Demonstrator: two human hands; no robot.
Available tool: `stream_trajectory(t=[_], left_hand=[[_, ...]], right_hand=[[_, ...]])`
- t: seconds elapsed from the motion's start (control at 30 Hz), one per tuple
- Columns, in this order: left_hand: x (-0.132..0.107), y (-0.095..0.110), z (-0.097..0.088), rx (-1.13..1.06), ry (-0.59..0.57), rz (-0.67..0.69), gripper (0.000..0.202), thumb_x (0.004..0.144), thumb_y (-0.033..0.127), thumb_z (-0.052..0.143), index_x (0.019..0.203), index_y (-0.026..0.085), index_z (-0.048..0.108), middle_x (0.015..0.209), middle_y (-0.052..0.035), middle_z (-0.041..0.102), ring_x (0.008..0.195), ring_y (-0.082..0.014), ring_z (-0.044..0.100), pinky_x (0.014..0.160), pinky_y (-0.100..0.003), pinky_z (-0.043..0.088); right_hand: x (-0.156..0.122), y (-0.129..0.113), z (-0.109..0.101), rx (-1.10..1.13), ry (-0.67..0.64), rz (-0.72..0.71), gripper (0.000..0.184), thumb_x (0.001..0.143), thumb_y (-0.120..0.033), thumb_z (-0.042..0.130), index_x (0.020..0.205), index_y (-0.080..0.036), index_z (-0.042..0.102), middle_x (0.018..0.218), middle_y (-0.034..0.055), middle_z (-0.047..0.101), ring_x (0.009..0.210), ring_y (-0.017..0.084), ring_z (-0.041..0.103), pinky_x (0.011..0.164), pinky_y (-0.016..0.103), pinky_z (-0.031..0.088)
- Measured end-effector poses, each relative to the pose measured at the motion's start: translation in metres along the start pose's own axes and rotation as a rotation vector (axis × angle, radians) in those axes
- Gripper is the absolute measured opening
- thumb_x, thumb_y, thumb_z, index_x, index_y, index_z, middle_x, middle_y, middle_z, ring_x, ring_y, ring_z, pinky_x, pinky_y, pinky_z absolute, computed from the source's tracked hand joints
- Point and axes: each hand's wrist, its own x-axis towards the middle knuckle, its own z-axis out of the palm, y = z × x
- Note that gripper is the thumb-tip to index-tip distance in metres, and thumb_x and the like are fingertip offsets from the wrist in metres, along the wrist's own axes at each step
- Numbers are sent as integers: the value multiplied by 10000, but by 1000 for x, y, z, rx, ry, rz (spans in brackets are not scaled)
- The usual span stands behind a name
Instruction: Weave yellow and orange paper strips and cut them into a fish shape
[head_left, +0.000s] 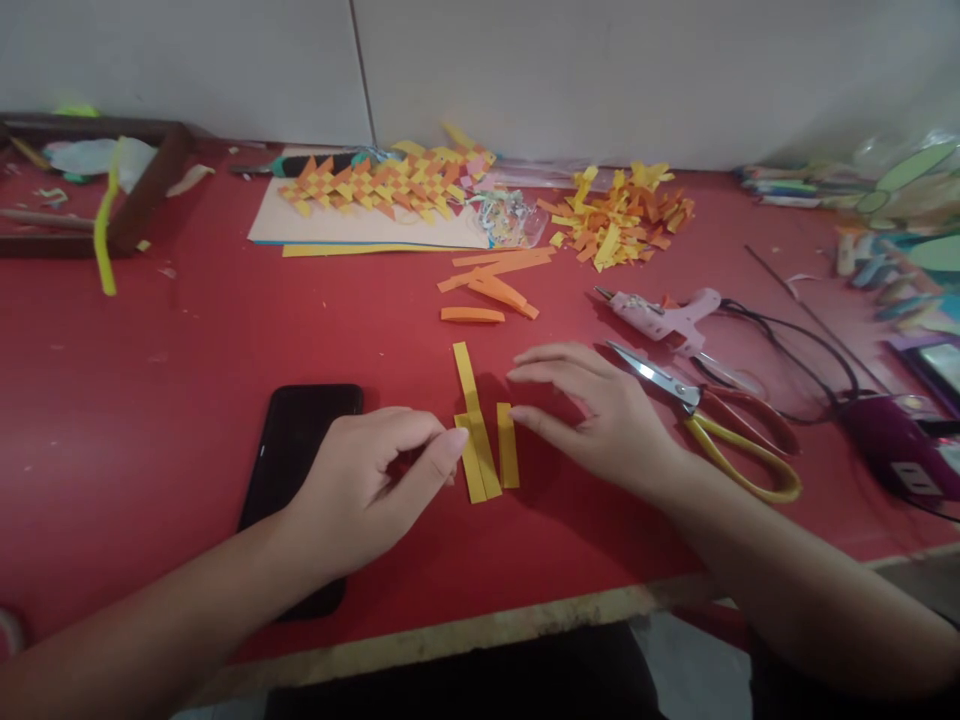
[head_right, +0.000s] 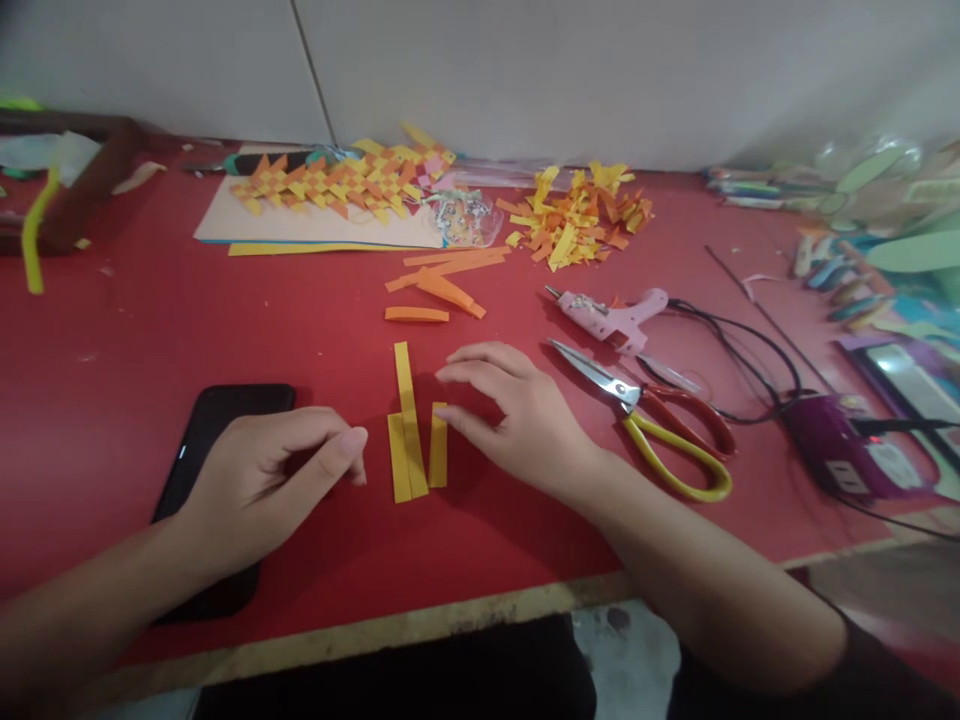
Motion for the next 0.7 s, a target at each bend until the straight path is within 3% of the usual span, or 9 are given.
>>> stream_trajectory(t=[0.2, 0.7], left_hand=[[-1, -2, 1, -3, 1, 5, 391, 978, 294, 461, 634, 182, 607, 569, 32, 609, 509, -81, 534, 516, -216, 379], [3, 0, -1, -65, -1, -13, 382, 971, 285, 464, 630, 189, 608, 567, 33, 625, 494, -82, 546, 507, -213, 389]], right_hand=[[1, 6, -4, 1, -164, -189, 117, 901, -241, 634, 983, -207, 709, 962, 64, 737, 893, 209, 646, 822, 371, 530], [1, 3, 8, 33, -164, -266, 186, 926, -210, 593, 1062, -220, 720, 1021, 74, 718, 940, 204, 618, 857, 388, 527]])
